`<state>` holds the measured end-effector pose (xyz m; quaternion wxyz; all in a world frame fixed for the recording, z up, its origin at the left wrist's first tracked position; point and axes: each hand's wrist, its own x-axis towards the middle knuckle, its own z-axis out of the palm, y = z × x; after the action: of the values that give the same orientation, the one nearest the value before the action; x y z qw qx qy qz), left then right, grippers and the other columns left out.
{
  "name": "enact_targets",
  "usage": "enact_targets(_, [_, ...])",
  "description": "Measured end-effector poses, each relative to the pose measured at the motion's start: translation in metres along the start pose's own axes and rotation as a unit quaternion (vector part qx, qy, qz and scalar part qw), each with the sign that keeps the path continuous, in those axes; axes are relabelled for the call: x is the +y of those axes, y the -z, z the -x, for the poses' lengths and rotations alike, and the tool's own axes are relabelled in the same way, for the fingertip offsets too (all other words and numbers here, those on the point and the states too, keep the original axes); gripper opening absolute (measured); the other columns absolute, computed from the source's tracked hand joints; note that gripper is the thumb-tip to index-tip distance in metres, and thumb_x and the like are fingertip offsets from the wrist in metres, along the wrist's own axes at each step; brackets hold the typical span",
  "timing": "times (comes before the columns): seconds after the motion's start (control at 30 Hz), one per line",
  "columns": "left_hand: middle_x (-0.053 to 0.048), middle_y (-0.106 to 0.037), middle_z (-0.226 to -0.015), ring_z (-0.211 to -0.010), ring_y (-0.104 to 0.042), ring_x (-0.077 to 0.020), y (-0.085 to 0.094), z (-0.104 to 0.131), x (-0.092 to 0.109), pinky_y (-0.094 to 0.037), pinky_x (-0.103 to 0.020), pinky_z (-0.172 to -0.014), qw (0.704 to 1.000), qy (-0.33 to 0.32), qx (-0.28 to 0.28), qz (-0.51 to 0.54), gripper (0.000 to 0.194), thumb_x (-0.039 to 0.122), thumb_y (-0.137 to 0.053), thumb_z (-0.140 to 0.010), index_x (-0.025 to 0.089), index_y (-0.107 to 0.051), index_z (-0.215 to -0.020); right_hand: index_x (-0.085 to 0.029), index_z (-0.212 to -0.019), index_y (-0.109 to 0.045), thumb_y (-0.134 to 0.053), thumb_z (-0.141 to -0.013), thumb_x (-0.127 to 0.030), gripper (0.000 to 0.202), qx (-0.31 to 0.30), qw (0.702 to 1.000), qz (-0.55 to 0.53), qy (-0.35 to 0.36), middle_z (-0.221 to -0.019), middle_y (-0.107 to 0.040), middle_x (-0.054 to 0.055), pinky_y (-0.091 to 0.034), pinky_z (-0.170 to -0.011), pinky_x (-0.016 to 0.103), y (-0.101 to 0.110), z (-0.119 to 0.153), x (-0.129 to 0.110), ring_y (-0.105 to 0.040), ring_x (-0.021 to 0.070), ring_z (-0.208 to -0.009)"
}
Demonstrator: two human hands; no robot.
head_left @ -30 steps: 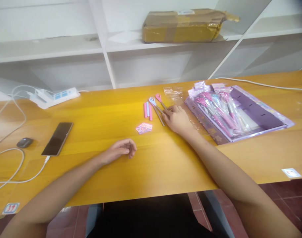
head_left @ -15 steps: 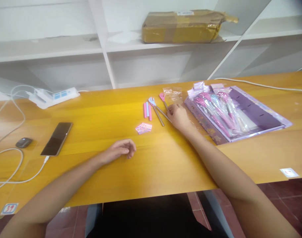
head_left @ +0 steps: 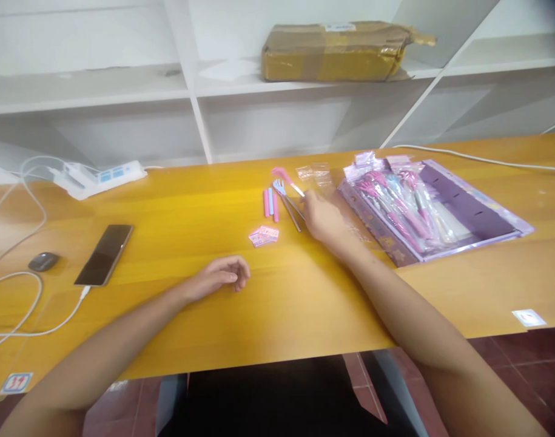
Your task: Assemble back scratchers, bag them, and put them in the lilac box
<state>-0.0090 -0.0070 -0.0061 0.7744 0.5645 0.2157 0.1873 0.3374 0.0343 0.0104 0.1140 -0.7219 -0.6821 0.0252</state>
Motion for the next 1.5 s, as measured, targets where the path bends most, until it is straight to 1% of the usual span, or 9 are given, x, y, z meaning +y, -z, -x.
enact_targets(0.1, [-0.008,-0.070,-0.088,-0.078,-0.064,-0.0181,0.000,0.000,0.000,-0.048,-0.029,-0.072,1.000,-0.001,-0.002,-0.002,0.034,0.044,-0.075,-0.092,0.014,-0.072,-0.107,-0.022,-0.143,-0.059,-0.035,-0.110,-0.030,0.042,-0.008,0.995,-0.003,0.099,-0.135,-0.058,0.017,-0.050,-0.076,0.035,-0.002,0.008,-0.018,-0.065,0.0257,-0.090])
enact_targets(0.23, [-0.007,-0.070,-0.088,-0.079,-0.064,-0.0185,0.000,0.001,0.000,-0.049,-0.030,-0.073,1.000,0.001,-0.001,-0.010,0.034,0.045,-0.076,-0.092,0.014,-0.072,-0.107,-0.032,-0.149,-0.062,-0.047,-0.108,-0.037,0.044,-0.014,0.989,-0.013,0.143,-0.144,-0.054,0.012,-0.051,-0.076,0.033,-0.013,0.012,-0.028,-0.066,0.0239,-0.097])
enact_targets(0.5, [-0.007,-0.070,-0.088,-0.079,-0.064,-0.0182,0.000,0.000,0.000,-0.049,-0.030,-0.073,1.000,-0.001,-0.004,-0.013,0.034,0.045,-0.075,-0.092,0.014,-0.072,-0.107,-0.023,-0.133,-0.065,-0.050,-0.108,-0.049,0.039,-0.007,0.991,0.011,0.135,-0.153,-0.054,0.015,-0.049,-0.071,0.032,-0.013,0.011,-0.030,-0.069,0.0276,-0.103])
enact_targets(0.7, [-0.007,-0.070,-0.089,-0.079,-0.064,-0.0175,0.001,0.000,0.000,-0.049,-0.029,-0.073,1.000,0.001,-0.007,-0.010,0.033,0.045,-0.075,-0.093,0.015,-0.073,-0.108,-0.024,-0.130,-0.065,-0.051,-0.106,-0.046,0.035,-0.030,0.990,0.039,0.130,-0.161,-0.049,0.015,-0.051,-0.073,0.034,-0.006,0.013,-0.036,-0.071,0.0284,-0.099])
enact_targets(0.83, [-0.007,-0.070,-0.089,-0.079,-0.064,-0.0177,0.001,0.001,0.001,-0.049,-0.029,-0.073,1.000,0.002,-0.006,-0.012,0.034,0.045,-0.075,-0.093,0.015,-0.073,-0.108,-0.019,-0.139,-0.058,-0.054,-0.102,-0.040,0.042,-0.040,0.994,0.046,0.090,-0.152,-0.057,0.021,-0.052,-0.075,0.037,-0.007,0.012,-0.038,-0.072,0.0316,-0.097])
enact_targets(0.97, [-0.007,-0.070,-0.089,-0.079,-0.063,-0.0171,0.000,0.001,0.001,-0.049,-0.029,-0.073,1.000,0.004,-0.003,-0.014,0.034,0.045,-0.075,-0.093,0.015,-0.073,-0.108,-0.013,-0.149,-0.047,-0.054,-0.101,-0.036,0.054,-0.051,0.996,0.058,0.053,-0.129,-0.071,0.023,-0.052,-0.078,0.036,-0.008,0.011,-0.037,-0.074,0.0339,-0.099])
enact_targets(1.07, [-0.007,-0.070,-0.089,-0.079,-0.063,-0.0168,0.001,0.001,0.000,-0.049,-0.029,-0.073,1.000,0.005,-0.006,-0.012,0.034,0.045,-0.075,-0.093,0.015,-0.073,-0.108,-0.011,-0.147,-0.045,-0.053,-0.101,-0.034,0.052,-0.057,0.995,0.073,0.045,-0.115,-0.075,0.021,-0.050,-0.078,0.035,-0.008,0.010,-0.036,-0.075,0.0337,-0.097])
enact_targets(1.27, [-0.006,-0.069,-0.089,-0.080,-0.063,-0.0170,0.001,0.001,0.000,-0.049,-0.029,-0.074,1.000,0.007,-0.005,-0.013,0.033,0.045,-0.075,-0.094,0.015,-0.073,-0.107,-0.010,-0.141,-0.045,-0.056,-0.103,-0.035,0.047,-0.068,0.995,0.068,0.040,-0.111,-0.075,0.021,-0.047,-0.076,0.030,-0.003,0.010,-0.037,-0.074,0.0309,-0.095])
enact_targets(1.5, [-0.007,-0.069,-0.089,-0.079,-0.064,-0.0169,-0.002,0.000,0.003,-0.049,-0.029,-0.073,1.000,0.001,0.005,-0.007,0.034,0.045,-0.075,-0.094,0.014,-0.072,-0.107,-0.016,-0.123,-0.051,-0.061,-0.096,-0.028,0.032,-0.037,0.991,-0.124,0.034,-0.102,-0.074,0.012,-0.037,-0.067,0.027,0.001,0.013,-0.024,-0.066,0.0234,-0.078])
